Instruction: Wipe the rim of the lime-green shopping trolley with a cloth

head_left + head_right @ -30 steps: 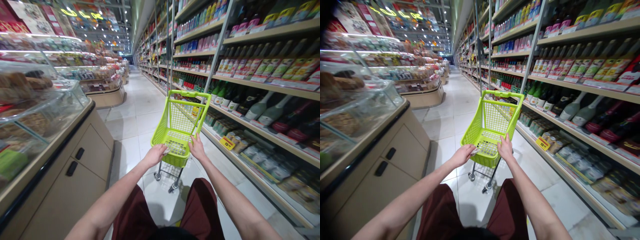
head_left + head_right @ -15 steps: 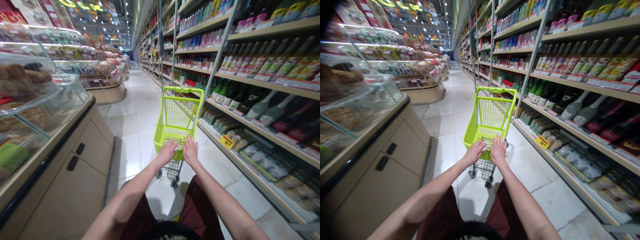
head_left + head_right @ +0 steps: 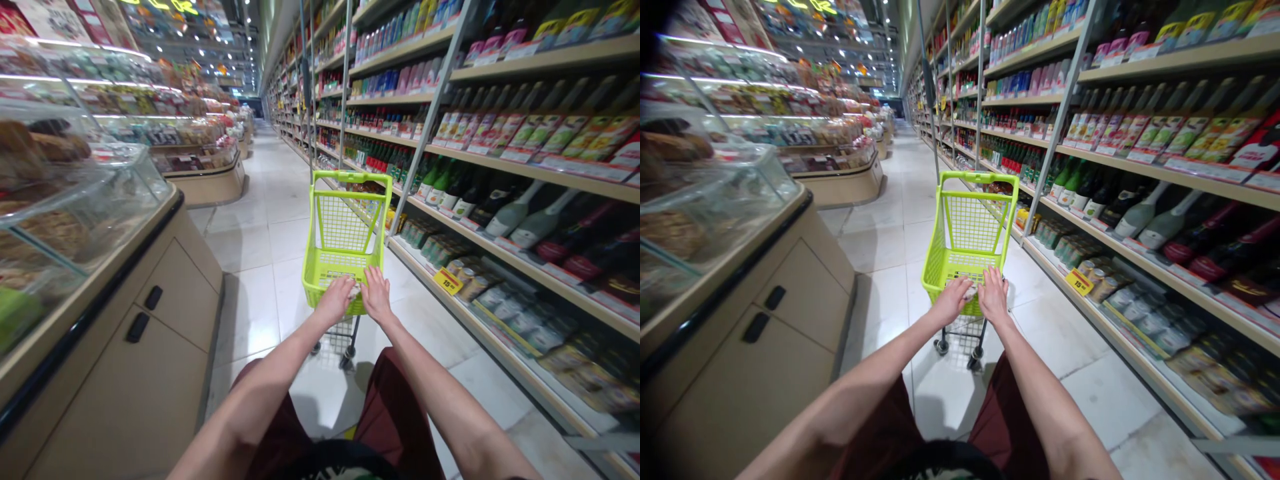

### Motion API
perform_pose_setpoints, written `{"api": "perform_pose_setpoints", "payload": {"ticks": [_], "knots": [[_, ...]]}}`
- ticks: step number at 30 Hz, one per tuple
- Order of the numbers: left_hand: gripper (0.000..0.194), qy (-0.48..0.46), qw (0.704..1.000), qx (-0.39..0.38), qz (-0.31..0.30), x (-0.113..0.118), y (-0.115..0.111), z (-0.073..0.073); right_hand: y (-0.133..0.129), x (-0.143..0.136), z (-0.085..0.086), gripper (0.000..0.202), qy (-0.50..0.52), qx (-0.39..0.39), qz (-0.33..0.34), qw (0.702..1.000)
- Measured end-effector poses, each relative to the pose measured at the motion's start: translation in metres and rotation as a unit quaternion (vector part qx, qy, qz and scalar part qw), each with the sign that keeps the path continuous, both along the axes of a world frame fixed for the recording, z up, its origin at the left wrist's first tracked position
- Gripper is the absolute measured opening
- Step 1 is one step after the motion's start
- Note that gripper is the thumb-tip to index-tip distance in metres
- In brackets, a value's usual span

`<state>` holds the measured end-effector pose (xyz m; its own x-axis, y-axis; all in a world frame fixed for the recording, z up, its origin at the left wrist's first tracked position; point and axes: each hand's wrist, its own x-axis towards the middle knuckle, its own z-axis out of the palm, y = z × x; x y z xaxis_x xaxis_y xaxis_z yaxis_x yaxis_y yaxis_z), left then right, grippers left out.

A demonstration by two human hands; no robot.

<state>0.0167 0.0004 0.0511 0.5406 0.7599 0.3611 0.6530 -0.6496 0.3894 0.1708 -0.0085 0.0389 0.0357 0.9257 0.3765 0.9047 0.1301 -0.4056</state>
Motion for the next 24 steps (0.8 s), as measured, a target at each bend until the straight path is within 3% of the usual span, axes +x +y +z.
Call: {"api": "perform_pose_setpoints", "payload": {"ticks": [3,8,12,14,16,18,20,22,24], "knots": [[0.049,0.005,1.000,0.003,-0.019,-0.004,0.002,-0.001,0.001,0.006,0.001,0.042,-0.014,-0.005,-0.001,1.000],[0.048,-0.017,0.999,-0.009,0.042,-0.053,0.010,0.000,0.000,0.012,0.006,0.041,-0.047,-0.015,0.001,0.999],[0.046,-0.152,0.983,-0.072,0.080,-0.057,0.010,0.003,-0.009,-0.016,0.017,0.040,-0.030,0.014,0.010,0.999],[0.044,-0.281,0.941,-0.158,0.102,-0.043,0.009,0.007,-0.014,-0.039,0.020,0.042,0.021,0.033,0.071,0.997],[0.040,-0.405,0.871,-0.265,0.090,-0.027,0.006,0.014,-0.017,-0.061,0.022,0.047,0.099,0.043,0.118,0.987],[0.041,-0.467,0.812,-0.349,0.042,-0.015,0.002,0.022,-0.015,-0.075,0.022,0.051,0.167,0.058,0.105,0.979],[0.049,-0.468,0.788,-0.399,-0.005,-0.011,-0.002,0.029,-0.012,-0.080,0.023,0.051,0.199,0.077,0.079,0.974],[0.052,-0.439,0.796,-0.417,-0.014,-0.015,-0.004,0.030,-0.011,-0.077,0.025,0.045,0.197,0.089,0.088,0.972],[0.048,-0.380,0.849,-0.368,0.022,-0.026,-0.004,0.027,-0.012,-0.065,0.028,0.038,0.178,0.092,0.110,0.974]]}}
